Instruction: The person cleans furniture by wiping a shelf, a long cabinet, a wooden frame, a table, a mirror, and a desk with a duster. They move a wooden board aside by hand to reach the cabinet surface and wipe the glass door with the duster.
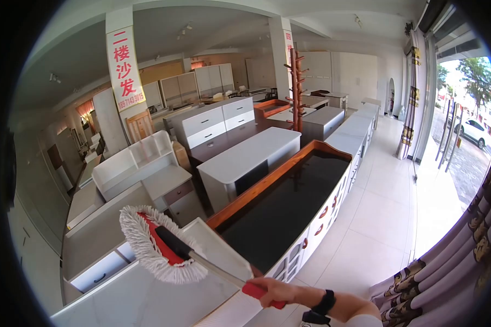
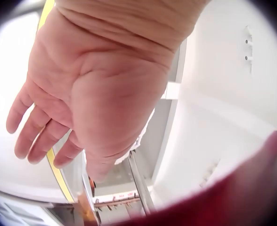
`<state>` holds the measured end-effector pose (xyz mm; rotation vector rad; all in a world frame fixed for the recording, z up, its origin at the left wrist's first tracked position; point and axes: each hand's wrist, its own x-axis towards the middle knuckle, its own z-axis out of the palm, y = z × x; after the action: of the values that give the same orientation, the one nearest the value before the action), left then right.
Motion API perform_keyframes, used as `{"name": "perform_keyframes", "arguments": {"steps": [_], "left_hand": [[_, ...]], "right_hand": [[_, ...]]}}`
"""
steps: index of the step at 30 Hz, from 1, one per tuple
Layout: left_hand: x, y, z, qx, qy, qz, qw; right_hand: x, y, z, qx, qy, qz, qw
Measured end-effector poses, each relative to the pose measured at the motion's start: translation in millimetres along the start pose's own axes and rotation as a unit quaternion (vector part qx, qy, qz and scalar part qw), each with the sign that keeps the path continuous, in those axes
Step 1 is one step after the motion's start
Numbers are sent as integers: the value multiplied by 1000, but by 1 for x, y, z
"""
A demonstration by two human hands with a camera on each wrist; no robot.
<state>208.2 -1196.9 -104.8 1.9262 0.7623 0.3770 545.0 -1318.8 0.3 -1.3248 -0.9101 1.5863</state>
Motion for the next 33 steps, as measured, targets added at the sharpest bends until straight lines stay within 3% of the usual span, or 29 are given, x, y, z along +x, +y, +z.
{"name": "perform_keyframes", "arguments": {"steps": [3, 4, 6, 7, 9, 12, 15, 16, 19, 24, 28, 31, 33], "left_hand": [[71, 35, 62, -100, -63, 96, 988], [92, 60, 78, -120, -128, 72, 982], [133, 105, 127, -259, -202, 81, 941], [152, 116, 155, -340, -197, 84, 916], [196, 132, 197, -482, -289, 20, 827], [259, 124, 266, -449, -350, -41, 821], [285, 168, 310, -339, -382, -121, 851], [296, 174, 325, -326, -394, -126, 850], [332, 197, 361, -329, -373, -104, 861], [414, 237, 432, -317, -405, -117, 850], [496, 259, 515, -323, -474, -138, 808], [549, 284, 572, -350, -505, -142, 776], [590, 268, 631, -414, -567, -228, 675]], "right_hand": [[-53, 43, -52, 41, -17, -24, 999], [-72, 43, -67, 41, -12, -26, 999], [-104, 49, -92, -22, 27, -7, 999], [-115, 49, -106, -57, 46, 1, 997], [-133, 50, -132, -84, 83, 41, 992], [-152, 42, -168, -98, 128, 146, 976], [-144, 132, -230, -215, 198, 7, 956], [-149, 140, -244, -236, 241, -35, 941], [-175, 106, -279, -110, 264, -18, 958], [-197, 105, -385, -179, 267, -89, 943], [-212, 135, -483, -263, 302, -93, 912], [-235, 148, -546, -212, 390, 15, 896], [-254, 130, -568, -224, 434, 74, 870]]}}
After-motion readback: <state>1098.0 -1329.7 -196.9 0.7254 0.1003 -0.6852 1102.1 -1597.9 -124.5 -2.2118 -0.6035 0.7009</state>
